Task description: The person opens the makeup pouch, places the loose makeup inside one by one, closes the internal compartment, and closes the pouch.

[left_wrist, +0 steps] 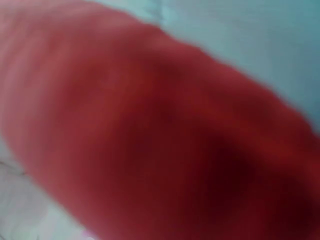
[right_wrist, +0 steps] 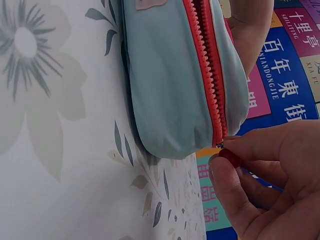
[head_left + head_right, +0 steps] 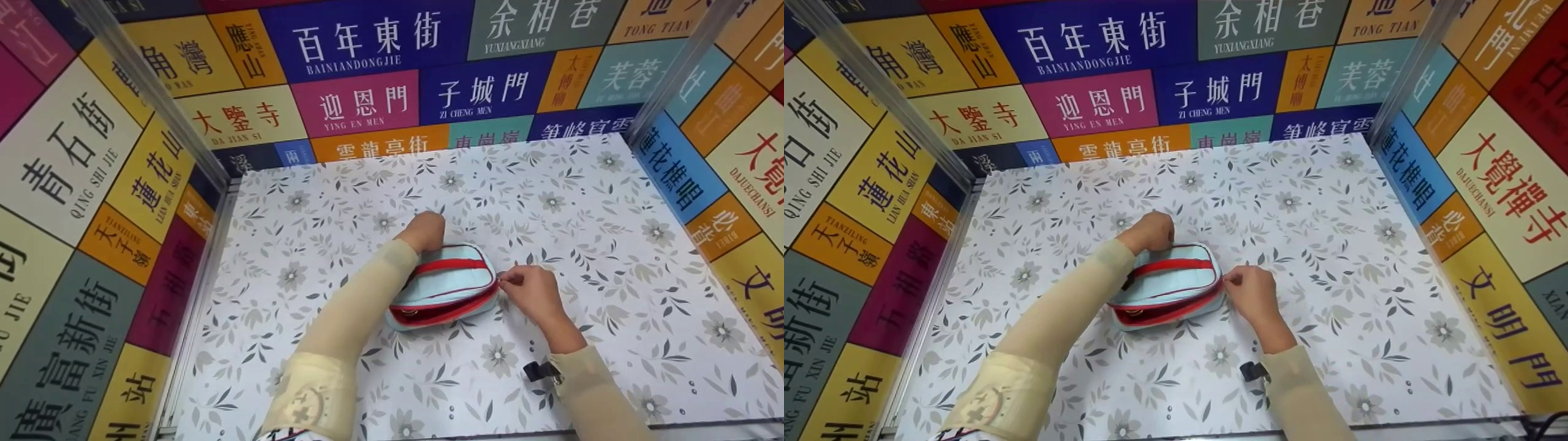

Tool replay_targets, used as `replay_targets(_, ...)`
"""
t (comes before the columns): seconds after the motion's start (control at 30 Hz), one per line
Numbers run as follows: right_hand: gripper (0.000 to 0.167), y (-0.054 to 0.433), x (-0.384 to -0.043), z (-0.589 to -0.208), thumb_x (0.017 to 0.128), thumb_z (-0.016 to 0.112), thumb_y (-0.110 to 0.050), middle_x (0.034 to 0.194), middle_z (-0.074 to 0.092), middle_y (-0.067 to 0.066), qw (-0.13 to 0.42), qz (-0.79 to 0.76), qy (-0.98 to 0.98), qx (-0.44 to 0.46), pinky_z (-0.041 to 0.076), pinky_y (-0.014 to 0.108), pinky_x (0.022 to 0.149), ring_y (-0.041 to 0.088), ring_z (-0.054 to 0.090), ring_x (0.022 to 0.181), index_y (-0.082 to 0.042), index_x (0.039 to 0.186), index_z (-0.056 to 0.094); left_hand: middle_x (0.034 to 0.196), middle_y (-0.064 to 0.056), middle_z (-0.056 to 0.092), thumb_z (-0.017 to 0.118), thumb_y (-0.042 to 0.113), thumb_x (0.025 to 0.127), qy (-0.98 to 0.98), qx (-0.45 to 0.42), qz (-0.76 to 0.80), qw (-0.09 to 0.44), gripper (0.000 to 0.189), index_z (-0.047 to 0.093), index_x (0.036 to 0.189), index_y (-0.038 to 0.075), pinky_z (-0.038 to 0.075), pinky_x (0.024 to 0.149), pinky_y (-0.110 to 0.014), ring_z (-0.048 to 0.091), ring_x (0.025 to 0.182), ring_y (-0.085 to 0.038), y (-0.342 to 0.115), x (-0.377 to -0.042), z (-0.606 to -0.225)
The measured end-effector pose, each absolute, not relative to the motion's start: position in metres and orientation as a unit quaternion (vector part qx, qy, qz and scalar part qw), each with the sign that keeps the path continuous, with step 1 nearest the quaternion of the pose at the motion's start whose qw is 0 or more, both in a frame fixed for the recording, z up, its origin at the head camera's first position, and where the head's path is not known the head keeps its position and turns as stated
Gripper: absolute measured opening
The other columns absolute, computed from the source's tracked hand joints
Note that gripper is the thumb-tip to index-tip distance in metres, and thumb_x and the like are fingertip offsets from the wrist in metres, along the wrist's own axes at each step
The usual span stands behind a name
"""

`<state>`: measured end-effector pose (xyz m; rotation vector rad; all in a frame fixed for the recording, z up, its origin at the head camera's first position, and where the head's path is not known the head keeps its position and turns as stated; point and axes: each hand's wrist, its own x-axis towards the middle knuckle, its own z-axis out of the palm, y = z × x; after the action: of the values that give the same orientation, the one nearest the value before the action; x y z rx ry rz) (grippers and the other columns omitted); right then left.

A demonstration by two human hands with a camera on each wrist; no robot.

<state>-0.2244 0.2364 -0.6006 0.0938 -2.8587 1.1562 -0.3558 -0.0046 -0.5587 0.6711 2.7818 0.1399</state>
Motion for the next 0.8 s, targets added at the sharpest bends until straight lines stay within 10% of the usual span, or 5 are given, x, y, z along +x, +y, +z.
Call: replay_targets(0.8, 0.004, 0.226, -0.205, -0.602, 0.089, 0.08, -0.011, 0.084, 0.08, 0.007, 0.044, 0.388, -0.921, 0.011, 0.053, 0.032, 0.073, 0.02, 0.071, 0.078, -0.01, 0.086, 0.083, 0.114, -0.016, 0.075, 0.06, 0.008, 0.097, 0.968, 0.184, 0.079, 0.152, 0.021, 0.075, 0.11, 0.001, 0.056, 0.095, -0.043, 0.058, 0.092, -0.027, -0.003, -0.353, -0.559)
